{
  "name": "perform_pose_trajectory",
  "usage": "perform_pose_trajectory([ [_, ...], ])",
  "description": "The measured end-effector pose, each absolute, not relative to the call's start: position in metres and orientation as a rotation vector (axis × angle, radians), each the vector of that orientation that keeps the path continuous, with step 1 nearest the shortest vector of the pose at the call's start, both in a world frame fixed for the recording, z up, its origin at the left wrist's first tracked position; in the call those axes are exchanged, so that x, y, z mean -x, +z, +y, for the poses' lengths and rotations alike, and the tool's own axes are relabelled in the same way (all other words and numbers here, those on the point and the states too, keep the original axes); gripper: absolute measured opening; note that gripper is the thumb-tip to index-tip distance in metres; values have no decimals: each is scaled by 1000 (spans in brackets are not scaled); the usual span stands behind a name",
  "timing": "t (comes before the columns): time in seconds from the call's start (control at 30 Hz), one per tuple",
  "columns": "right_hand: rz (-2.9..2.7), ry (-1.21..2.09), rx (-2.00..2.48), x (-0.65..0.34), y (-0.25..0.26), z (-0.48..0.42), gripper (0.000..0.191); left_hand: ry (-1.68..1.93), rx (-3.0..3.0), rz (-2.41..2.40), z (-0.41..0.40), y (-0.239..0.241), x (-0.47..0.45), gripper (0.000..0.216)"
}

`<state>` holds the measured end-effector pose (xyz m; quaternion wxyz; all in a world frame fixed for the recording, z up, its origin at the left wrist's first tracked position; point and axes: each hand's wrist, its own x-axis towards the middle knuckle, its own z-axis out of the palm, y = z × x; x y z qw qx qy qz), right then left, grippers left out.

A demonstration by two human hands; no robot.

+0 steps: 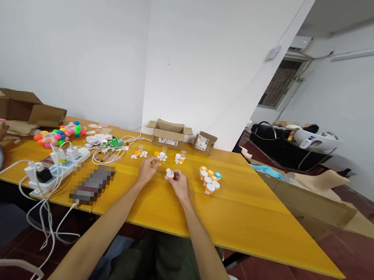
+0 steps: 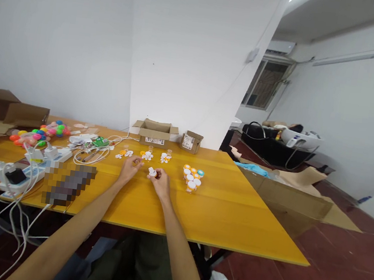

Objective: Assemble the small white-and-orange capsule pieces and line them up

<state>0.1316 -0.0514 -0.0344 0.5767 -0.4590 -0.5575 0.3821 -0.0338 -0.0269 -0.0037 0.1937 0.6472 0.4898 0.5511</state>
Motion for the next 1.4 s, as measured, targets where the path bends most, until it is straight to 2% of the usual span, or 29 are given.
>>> perform_pose_trajectory([
  [0.13,-1297,881,1080,-131,-34,-52,27,1358,-1904,1408,-25,-13,35,16],
  [0.33,-1316,872,1096,-131,-38,-50,27,1301,-1977,1500,-22,-17,38,31],
  [0.53,-1333,866,1075,-132,-40,-49,28,1322,-2121,1632,-29,-13,35,36],
  [0.67,-1322,874,1049,-132,-39,-49,29,1331,-2376,1415,-43,-4,25,23],
  [0.8,-1345,867,1020,-133,-39,-49,26,1201,-2509,1247,-51,-2,18,23],
  [1.4,-1433,733,1066,-132,-35,-55,18,1108,-2320,1185,-47,-7,18,14],
])
